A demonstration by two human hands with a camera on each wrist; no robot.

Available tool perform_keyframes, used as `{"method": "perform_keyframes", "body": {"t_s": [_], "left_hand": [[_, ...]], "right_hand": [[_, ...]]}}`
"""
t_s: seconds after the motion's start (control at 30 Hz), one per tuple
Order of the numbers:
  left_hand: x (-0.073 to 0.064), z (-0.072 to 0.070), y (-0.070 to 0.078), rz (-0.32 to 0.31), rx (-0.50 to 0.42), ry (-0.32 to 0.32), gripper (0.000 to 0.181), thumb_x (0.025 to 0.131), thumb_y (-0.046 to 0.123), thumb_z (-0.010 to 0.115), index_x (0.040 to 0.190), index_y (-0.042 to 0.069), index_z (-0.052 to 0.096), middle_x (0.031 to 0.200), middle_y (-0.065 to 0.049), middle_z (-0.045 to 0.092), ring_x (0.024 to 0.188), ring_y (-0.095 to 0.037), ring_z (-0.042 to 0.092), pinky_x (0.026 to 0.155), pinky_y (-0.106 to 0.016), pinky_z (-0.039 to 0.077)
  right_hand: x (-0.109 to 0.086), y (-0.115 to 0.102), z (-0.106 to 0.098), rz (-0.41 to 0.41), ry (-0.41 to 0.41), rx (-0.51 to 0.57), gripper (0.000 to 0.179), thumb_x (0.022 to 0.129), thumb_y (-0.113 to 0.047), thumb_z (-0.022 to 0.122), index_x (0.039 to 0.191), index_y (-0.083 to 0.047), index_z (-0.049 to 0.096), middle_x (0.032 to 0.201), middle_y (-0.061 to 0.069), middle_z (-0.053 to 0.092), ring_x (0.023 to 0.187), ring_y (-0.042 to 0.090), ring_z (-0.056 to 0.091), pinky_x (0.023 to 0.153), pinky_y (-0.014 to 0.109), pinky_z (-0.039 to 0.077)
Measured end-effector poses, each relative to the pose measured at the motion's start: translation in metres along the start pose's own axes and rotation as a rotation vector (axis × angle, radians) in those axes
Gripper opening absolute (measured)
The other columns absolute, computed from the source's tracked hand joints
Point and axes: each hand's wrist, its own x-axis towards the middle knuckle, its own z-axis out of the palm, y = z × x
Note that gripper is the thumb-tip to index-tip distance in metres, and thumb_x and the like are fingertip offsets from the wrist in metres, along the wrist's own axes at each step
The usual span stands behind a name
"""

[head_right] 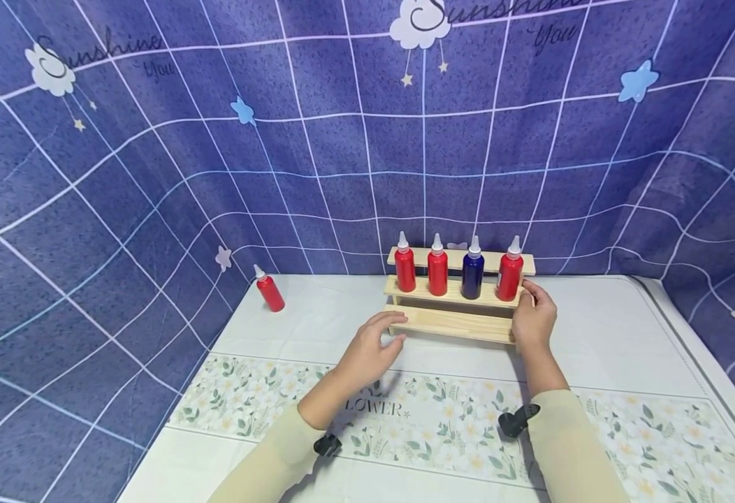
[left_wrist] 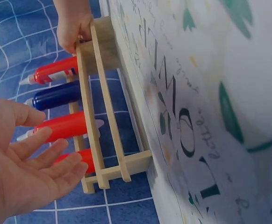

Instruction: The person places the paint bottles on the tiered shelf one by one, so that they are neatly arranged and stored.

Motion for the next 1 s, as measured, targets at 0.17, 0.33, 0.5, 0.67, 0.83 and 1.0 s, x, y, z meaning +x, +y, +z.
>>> {"method": "perform_keyframes", "body": {"t_s": [0.17, 0.33, 0.5, 0.67, 0.83, 1.0], "left_hand": [[-0.001, 0.002, -0.004, -0.003, 0.007, -0.002, 0.041, 0.104, 0.022, 0.062, 0.143, 0.012, 0.064, 0.154, -0.004, 0.059, 0.148, -0.023, 0.053, 0.125, -0.042, 0.043], [0.0, 0.002, -0.005, 0.012, 0.009, 0.007, 0.04, 0.104, 0.021, 0.062, 0.142, 0.011, 0.064, 0.153, -0.005, 0.061, 0.146, -0.024, 0.055, 0.124, -0.043, 0.044], [-0.001, 0.001, -0.004, 0.002, -0.007, 0.012, 0.04, 0.104, 0.022, 0.062, 0.142, 0.012, 0.064, 0.152, -0.005, 0.061, 0.145, -0.025, 0.057, 0.123, -0.043, 0.046], [-0.001, -0.001, -0.005, -0.005, -0.002, 0.011, 0.04, 0.104, 0.022, 0.061, 0.143, 0.011, 0.064, 0.153, -0.005, 0.06, 0.145, -0.024, 0.056, 0.123, -0.043, 0.046], [-0.001, -0.005, -0.008, -0.03, 0.001, 0.015, 0.04, 0.104, 0.021, 0.062, 0.143, 0.013, 0.064, 0.154, -0.004, 0.06, 0.147, -0.024, 0.054, 0.124, -0.044, 0.044], [-0.002, -0.011, -0.012, -0.048, 0.002, 0.038, 0.04, 0.104, 0.02, 0.063, 0.143, 0.013, 0.064, 0.153, -0.005, 0.06, 0.148, -0.026, 0.053, 0.125, -0.045, 0.043]], "right_hand": [[0.0, 0.0, 0.0, 0.005, -0.011, -0.009, 0.044, 0.112, -0.02, 0.039, 0.15, -0.009, 0.059, 0.156, 0.011, 0.056, 0.123, 0.011, 0.051, 0.095, 0.017, 0.044], [0.003, 0.002, -0.001, -0.013, -0.008, -0.018, 0.043, 0.111, -0.022, 0.041, 0.148, -0.01, 0.061, 0.145, 0.011, 0.06, 0.092, -0.002, 0.051, 0.07, 0.012, 0.045], [0.002, 0.001, -0.002, -0.026, -0.014, -0.018, 0.043, 0.111, -0.022, 0.041, 0.147, -0.009, 0.061, 0.147, 0.012, 0.059, 0.087, -0.002, 0.049, 0.062, 0.012, 0.043], [0.002, 0.0, -0.001, -0.022, -0.012, 0.007, 0.043, 0.111, -0.021, 0.042, 0.147, -0.007, 0.061, 0.139, 0.012, 0.059, 0.068, 0.0, 0.046, 0.046, 0.016, 0.042], [0.002, 0.0, -0.001, -0.015, -0.009, 0.017, 0.043, 0.111, -0.021, 0.042, 0.147, -0.008, 0.061, 0.132, 0.01, 0.06, 0.052, 0.001, 0.041, 0.039, 0.02, 0.04], [0.002, 0.001, -0.001, -0.013, -0.004, 0.01, 0.043, 0.111, -0.021, 0.042, 0.147, -0.008, 0.061, 0.134, 0.01, 0.06, 0.057, 0.0, 0.043, 0.041, 0.018, 0.041]]}}
